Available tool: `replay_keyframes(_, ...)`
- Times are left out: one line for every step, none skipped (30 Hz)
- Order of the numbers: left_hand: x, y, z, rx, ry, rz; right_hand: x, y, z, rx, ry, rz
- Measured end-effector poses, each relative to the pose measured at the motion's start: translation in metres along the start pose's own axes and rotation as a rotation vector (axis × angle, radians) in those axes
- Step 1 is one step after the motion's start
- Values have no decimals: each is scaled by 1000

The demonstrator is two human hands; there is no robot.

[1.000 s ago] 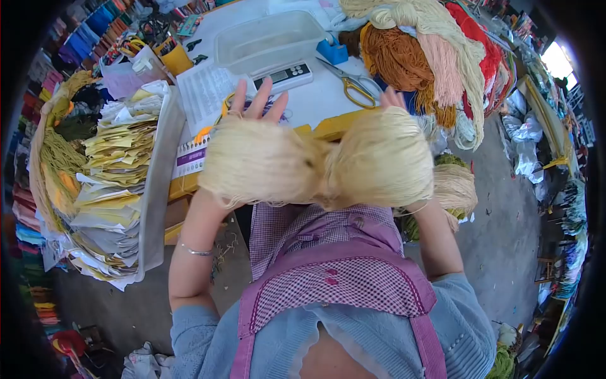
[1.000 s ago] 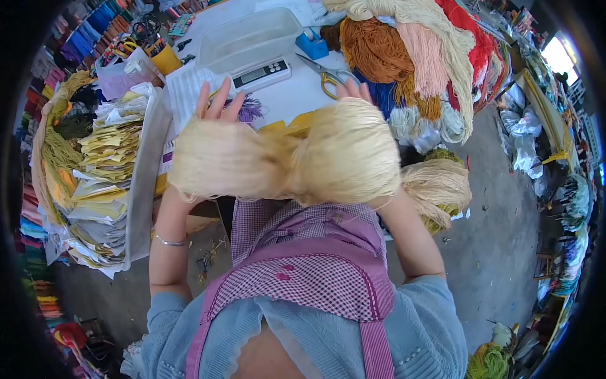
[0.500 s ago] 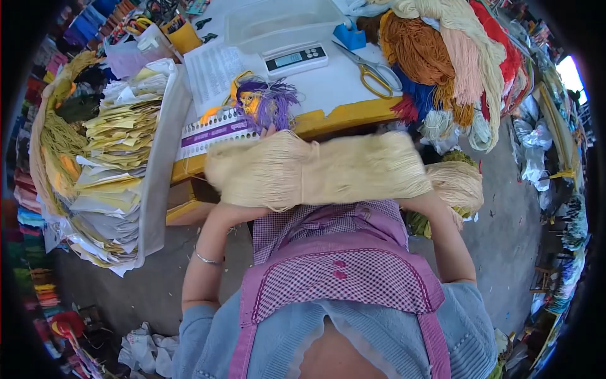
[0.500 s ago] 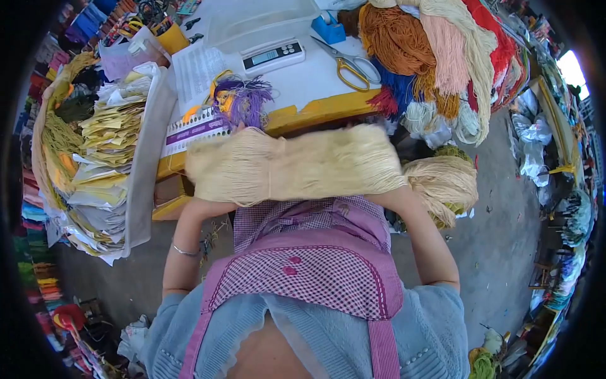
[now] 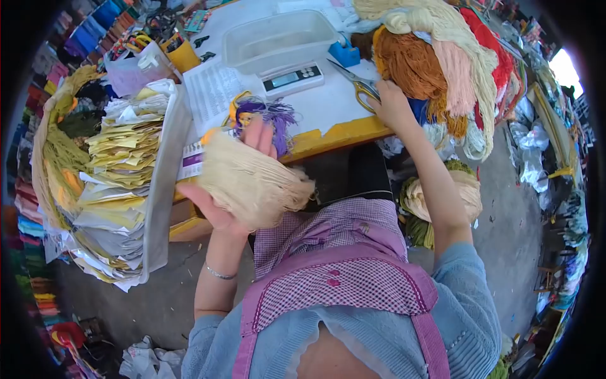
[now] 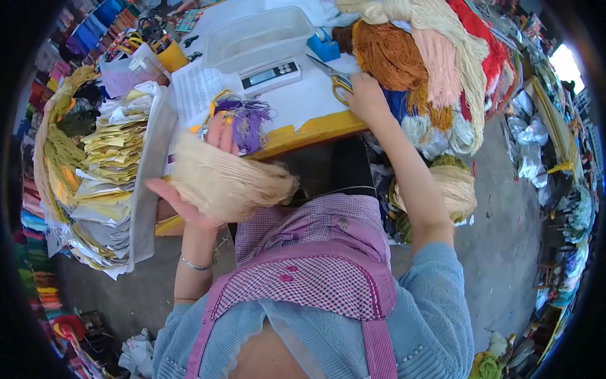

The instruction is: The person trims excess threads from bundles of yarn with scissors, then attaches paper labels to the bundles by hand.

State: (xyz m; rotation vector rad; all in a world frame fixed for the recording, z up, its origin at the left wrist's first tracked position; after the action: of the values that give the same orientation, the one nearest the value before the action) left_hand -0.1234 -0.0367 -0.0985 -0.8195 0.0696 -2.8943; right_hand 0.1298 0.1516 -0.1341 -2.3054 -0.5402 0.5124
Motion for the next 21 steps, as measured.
replay_keyframes(-3, -2, -4, -4, 22, -48, 6, 0, 21, -185, -10, 25)
replay_keyframes(-5, -2, -10, 2, 45, -96, 10, 0, 30, -254, 61, 20)
replay_keyframes(-1, -4, -8, 35, 204, -140, 11, -2, 32, -259, 46, -3)
replay_keyframes(6, -7, -5, 46, 204, -113, 18, -2, 35, -291, 63, 30)
replay_keyframes(17, -9, -1, 24, 246, -79, 24, 1, 39, -323, 78, 67)
replay_keyframes(26, -11, 3, 0, 287, -48, 24, 1, 34, -263, 77, 36)
replay_keyframes(33, -13, 6, -29, 246, -16, 25, 0, 27, -200, 79, 7)
replay_keyframes(36, -15, 5, -26, 244, -2, 32, 1, 28, -168, 96, 19)
replay_keyframes(37, -17, 5, -21, 223, -5, 25, -2, 23, -166, 91, 12)
replay_keyframes(37, -19, 4, -17, 202, -10, 27, -3, 23, -283, 148, 97)
replay_keyframes(39, -21, 4, -18, 201, -5, 31, -2, 22, -400, 206, 185)
replay_keyframes(38, -22, 2, -6, 165, -1, 35, 2, 26, -535, 215, 205)
replay_keyframes(39, -23, 0, 9, 131, 6, 37, 4, 25, -576, 164, 212)
replay_keyframes(43, -24, -3, 12, 134, 19, 35, 7, 23, -618, 114, 215)
replay_keyframes(45, -26, -8, 32, 134, 19, 35, 18, 19, -776, -11, 407)
replay_keyframes(48, -27, -13, 52, 136, 22, 42, 31, 23, -834, -213, 502)
replay_keyframes(50, -26, -15, 50, 172, 28, 46, 44, 25, -892, -415, 596)
replay_keyframes(53, -26, -18, 57, 182, 47, 31, 51, 16, -896, -612, 701)
replay_keyframes(52, -27, -22, 77, 209, 39, 12, 60, 3, -897, -810, 811)
replay_keyframes(50, -29, -24, 94, 236, 31, -16, 63, -7, -835, -939, 798)
replay_keyframes(47, -31, -28, 103, 275, 12, -45, 66, -14, -767, -1067, 784)
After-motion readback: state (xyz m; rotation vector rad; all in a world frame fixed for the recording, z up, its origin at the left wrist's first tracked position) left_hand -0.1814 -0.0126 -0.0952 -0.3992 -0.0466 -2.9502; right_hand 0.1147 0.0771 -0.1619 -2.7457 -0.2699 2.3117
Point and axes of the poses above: each hand's wrist, its own y-axis away from the middle knuckle, its own z-axis out of the palm, x = y × z, the point moved 10 cm from there along -y, towards the middle knuckle, and after that the axes turned 12 degrees about x, right-handed, at the moved point
